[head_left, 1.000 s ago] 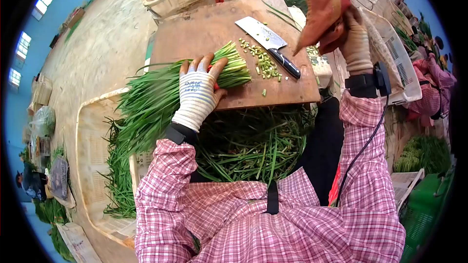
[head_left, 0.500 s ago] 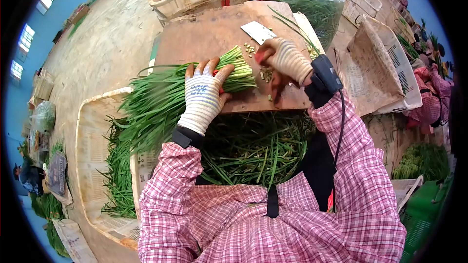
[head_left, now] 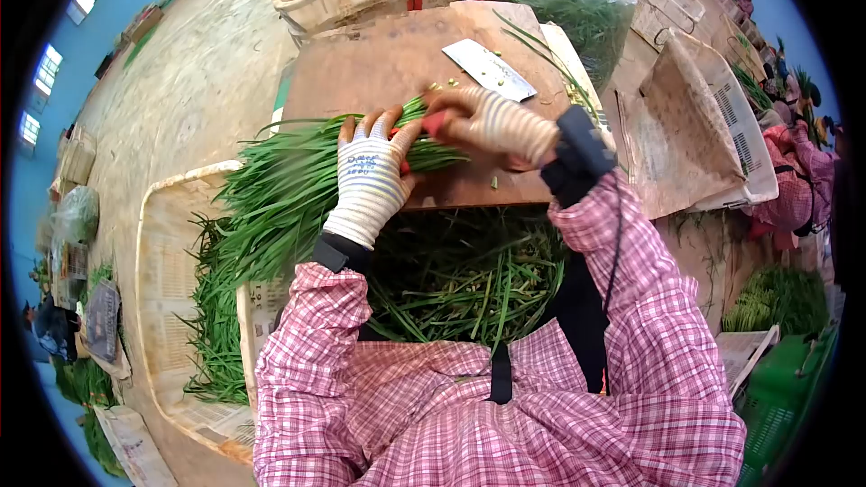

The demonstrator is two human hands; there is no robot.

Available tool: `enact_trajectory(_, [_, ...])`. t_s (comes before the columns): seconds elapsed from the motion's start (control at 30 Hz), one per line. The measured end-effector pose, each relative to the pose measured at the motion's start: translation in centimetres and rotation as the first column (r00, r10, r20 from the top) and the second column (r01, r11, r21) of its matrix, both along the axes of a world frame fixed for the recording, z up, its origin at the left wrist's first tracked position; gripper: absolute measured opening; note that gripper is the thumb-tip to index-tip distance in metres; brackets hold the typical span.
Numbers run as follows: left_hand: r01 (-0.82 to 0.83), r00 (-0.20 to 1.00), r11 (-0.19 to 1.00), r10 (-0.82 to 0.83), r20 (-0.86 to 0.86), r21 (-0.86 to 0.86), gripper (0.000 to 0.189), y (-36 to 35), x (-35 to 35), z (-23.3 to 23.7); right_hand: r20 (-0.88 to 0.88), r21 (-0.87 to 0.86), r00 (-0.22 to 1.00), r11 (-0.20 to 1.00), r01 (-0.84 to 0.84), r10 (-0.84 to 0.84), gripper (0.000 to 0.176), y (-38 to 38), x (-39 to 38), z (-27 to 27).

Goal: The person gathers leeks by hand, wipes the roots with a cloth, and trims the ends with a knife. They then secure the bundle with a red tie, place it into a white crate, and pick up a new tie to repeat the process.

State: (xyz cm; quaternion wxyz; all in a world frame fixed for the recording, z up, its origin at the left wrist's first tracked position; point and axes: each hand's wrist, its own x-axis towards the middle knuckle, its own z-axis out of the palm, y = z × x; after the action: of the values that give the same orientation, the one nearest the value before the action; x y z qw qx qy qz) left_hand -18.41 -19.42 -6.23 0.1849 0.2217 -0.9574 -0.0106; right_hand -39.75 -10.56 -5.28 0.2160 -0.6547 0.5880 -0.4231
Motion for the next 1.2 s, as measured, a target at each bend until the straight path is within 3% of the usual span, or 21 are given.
enact_trajectory(0.03, [-0.001,1.000,1.000,0.001,0.006,0.001,0.084,0.0,0.1,0.0,-0.079,-0.004,0.994,0.998,0.069,-0.069,0.028,0.5,0.5,0.2])
enact_trajectory(0.1, [0.012,1.000,1.000,-0.012,0.009,0.009,0.090,0.0,0.2,0.5,-0.102,0.212,0.993,0.974,0.082,-0.061,0.026,0.2,-2.6,-0.4])
enact_trajectory(0.13, [0.013,1.000,1.000,-0.013,0.013,0.015,0.092,0.0,0.3,0.5,0.056,0.456,0.982,0.879,0.137,-0.182,0.024,1.3,-2.4,1.1])
enact_trajectory(0.17, [0.013,1.000,1.000,-0.014,0.007,0.014,0.094,-0.2,0.1,0.6,0.006,0.341,0.942,0.886,0.313,-0.335,0.021,2.1,-2.0,1.5])
enact_trajectory(0.23, [-0.037,0.998,0.999,0.038,0.049,-0.013,0.099,-0.3,-0.5,0.7,-0.112,-0.143,0.974,0.973,0.182,-0.198,0.022,2.7,-0.1,2.4])
enact_trajectory(0.3, [-0.062,0.996,0.998,0.063,0.065,-0.016,0.099,-1.1,-1.0,0.3,-0.338,-0.387,0.939,0.919,-0.079,-0.061,0.030,1.5,2.6,2.0])
enact_trajectory(0.37, [-0.051,0.989,0.999,0.052,0.136,-0.015,0.095,-1.4,-1.0,1.1,-0.461,-0.339,0.886,0.932,-0.130,-0.044,0.030,0.9,2.4,-0.5])
enact_trajectory(0.4, [-0.050,0.986,0.999,0.048,0.162,0.008,0.094,-1.4,-1.2,1.8,-0.284,-0.251,0.959,0.963,-0.094,0.020,0.032,1.1,1.3,-1.0])
enact_trajectory(0.43, [-0.059,0.982,0.998,0.052,0.184,0.034,0.093,-1.4,-1.3,2.2,0.323,0.008,0.946,1.000,-0.025,0.021,0.032,0.3,1.3,-1.0])
enact_trajectory(0.47, [-0.050,0.987,0.997,0.041,0.156,0.056,0.093,-1.8,-1.4,2.0,0.224,0.179,0.954,0.971,0.159,-0.197,0.032,1.4,0.3,-0.7])
enact_trajectory(0.53, [-0.016,0.982,0.998,0.003,0.188,0.066,0.092,-2.8,-1.6,2.3,0.009,-0.077,0.941,0.938,0.338,-0.338,0.029,2.2,-0.7,-0.3])
enact_trajectory(0.63, [-0.017,0.970,0.992,-0.014,0.244,0.122,0.093,-3.5,-1.9,3.1,-0.299,-0.401,0.940,0.916,0.032,-0.164,0.030,1.5,2.7,2.0])
enact_trajectory(0.7, [-0.028,0.956,0.988,-0.018,0.293,0.155,0.095,-3.6,-2.0,3.4,-0.421,-0.394,0.888,0.919,0.004,-0.184,0.029,0.1,2.3,-0.9])
enact_trajectory(0.77, [-0.042,0.946,0.986,-0.013,0.324,0.160,0.095,-3.8,-2.4,3.7,-0.227,0.043,0.954,0.976,0.213,-0.198,0.027,0.7,0.3,-0.8])
enact_trajectory(0.87, [-0.017,0.960,0.994,-0.015,0.280,0.112,0.095,-3.9,-2.3,3.1,-0.070,0.029,0.919,0.920,0.392,-0.389,0.029,2.9,-0.4,1.0])
enact_trajectory(0.93, [-0.028,0.957,0.996,0.001,0.291,0.087,0.096,-3.7,-2.4,3.0,-0.144,-0.334,0.918,0.892,0.306,-0.369,0.028,2.5,1.7,1.6])
enact_trajectory(0.97, [-0.027,0.960,0.995,-0.001,0.282,0.096,0.096,-3.8,-2.4,2.8,-0.117,-0.257,0.958,0.939,0.227,-0.263,0.032,2.0,3.2,1.9])
enact_trajectory(1.03, [-0.025,0.966,0.993,-0.005,0.259,0.112,0.097,-3.9,-2.2,2.7,-0.309,-0.278,0.929,0.954,0.115,-0.202,0.032,0.4,4.0,0.7])
enact_trajectory(1.07, [-0.035,0.961,0.994,0.005,0.277,0.102,0.096,-3.8,-2.2,2.8,-0.277,-0.282,0.936,0.950,0.138,-0.218,0.034,0.3,3.7,0.5])
enact_trajectory(1.13, [-0.026,0.962,0.995,-0.001,0.275,0.095,0.095,-4.0,-2.2,2.9,0.012,0.013,0.972,0.972,0.234,-0.234,0.024,0.8,1.3,-0.5])
enact_trajectory(1.2, [-0.026,0.957,0.994,-0.006,0.289,0.105,0.095,-3.6,-2.1,2.9,0.002,-0.004,0.914,0.914,0.406,-0.406,0.026,1.8,-0.3,-0.4])
